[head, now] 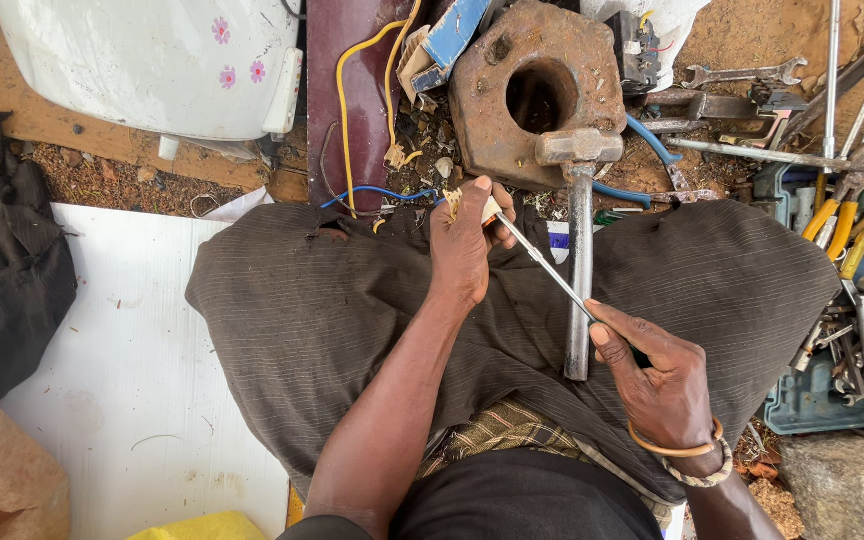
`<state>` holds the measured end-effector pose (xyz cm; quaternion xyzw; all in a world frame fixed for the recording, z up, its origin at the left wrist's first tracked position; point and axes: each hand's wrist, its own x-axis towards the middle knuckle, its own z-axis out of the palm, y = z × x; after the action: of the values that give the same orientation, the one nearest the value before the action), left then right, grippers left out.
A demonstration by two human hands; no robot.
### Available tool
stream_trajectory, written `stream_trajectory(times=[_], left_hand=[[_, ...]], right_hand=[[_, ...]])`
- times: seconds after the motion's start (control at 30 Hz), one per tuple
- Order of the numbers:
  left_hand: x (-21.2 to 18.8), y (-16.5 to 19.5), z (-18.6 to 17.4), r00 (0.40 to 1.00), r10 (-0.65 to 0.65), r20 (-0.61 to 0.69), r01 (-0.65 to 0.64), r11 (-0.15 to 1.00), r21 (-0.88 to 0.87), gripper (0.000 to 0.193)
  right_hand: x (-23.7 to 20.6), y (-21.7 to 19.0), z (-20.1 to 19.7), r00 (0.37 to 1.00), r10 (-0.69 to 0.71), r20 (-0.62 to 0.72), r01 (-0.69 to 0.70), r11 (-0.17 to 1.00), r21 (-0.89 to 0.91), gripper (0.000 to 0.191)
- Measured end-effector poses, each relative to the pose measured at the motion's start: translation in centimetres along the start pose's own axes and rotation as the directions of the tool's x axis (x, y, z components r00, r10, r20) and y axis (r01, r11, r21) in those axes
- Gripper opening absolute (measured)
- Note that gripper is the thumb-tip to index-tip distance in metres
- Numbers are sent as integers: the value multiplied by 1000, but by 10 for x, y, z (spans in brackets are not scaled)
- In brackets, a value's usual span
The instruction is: The person sits on the ground and disassembles a small electronic component. They use a hammer to break the casing, a screwdriver to pry it open, and pliers to pull out copper wire coils.
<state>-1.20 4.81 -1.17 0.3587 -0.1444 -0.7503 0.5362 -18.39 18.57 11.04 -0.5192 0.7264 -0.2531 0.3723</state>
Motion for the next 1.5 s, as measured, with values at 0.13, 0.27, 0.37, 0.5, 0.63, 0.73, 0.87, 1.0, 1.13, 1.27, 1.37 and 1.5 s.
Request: stream_trajectory(times=[0.13, 0.27, 0.37, 0.5, 0.63, 0.73, 0.87, 1.0, 1.13, 1.27, 1.37, 1.5], left_hand=[[1, -3, -1, 1000, 19, -5, -18, 999, 31, 37], [1, -7, 0, 996, 84, -15, -82, 992, 93, 38], [0, -9, -1, 989, 148, 5, -147, 981, 125, 38], [1, -9, -3, 977, 205, 55, -212, 963, 167, 39], [0, -7, -6, 974, 207, 94, -222, 953, 207, 39], [-4, -5, -9, 977, 169, 127, -188, 971, 150, 39], [-6, -1, -8, 986, 100, 132, -124, 975, 183, 40], [-6, 4, -6, 984, 129, 119, -166, 905, 392, 42], [-5, 6, -5, 987, 124, 100, -153, 911, 382, 42], [-3, 4, -5, 985, 142, 96, -166, 924, 344, 42], [-1, 4, -5, 980, 173, 98, -197, 912, 359, 44], [0, 5, -6, 979, 183, 88, -202, 920, 337, 43]], right_hand=[[-2, 0, 3, 1000, -1, -22, 2, 998, 55, 31], [-4, 2, 13, 998, 41, -54, -35, 994, 102, 32], [-9, 4, 21, 974, 225, -5, -214, 931, 295, 33], [-13, 5, 31, 986, -90, -137, 83, 995, -57, 33], [-6, 6, 22, 953, -270, -134, 216, 921, -323, 36], [4, 6, -3, 973, 214, 88, -228, 949, 216, 34], [4, 7, -17, 958, -280, 54, 285, 949, -134, 33], [-2, 12, -7, 935, -352, 36, 314, 778, -544, 34], [-2, 19, 6, 956, 238, 173, -291, 858, 423, 36], [-6, 19, 24, 1000, 18, -7, -15, 954, 300, 36], [-8, 16, 37, 860, -495, -127, 400, 807, -435, 35], [-9, 10, 37, 974, 202, 100, -223, 803, 553, 40]])
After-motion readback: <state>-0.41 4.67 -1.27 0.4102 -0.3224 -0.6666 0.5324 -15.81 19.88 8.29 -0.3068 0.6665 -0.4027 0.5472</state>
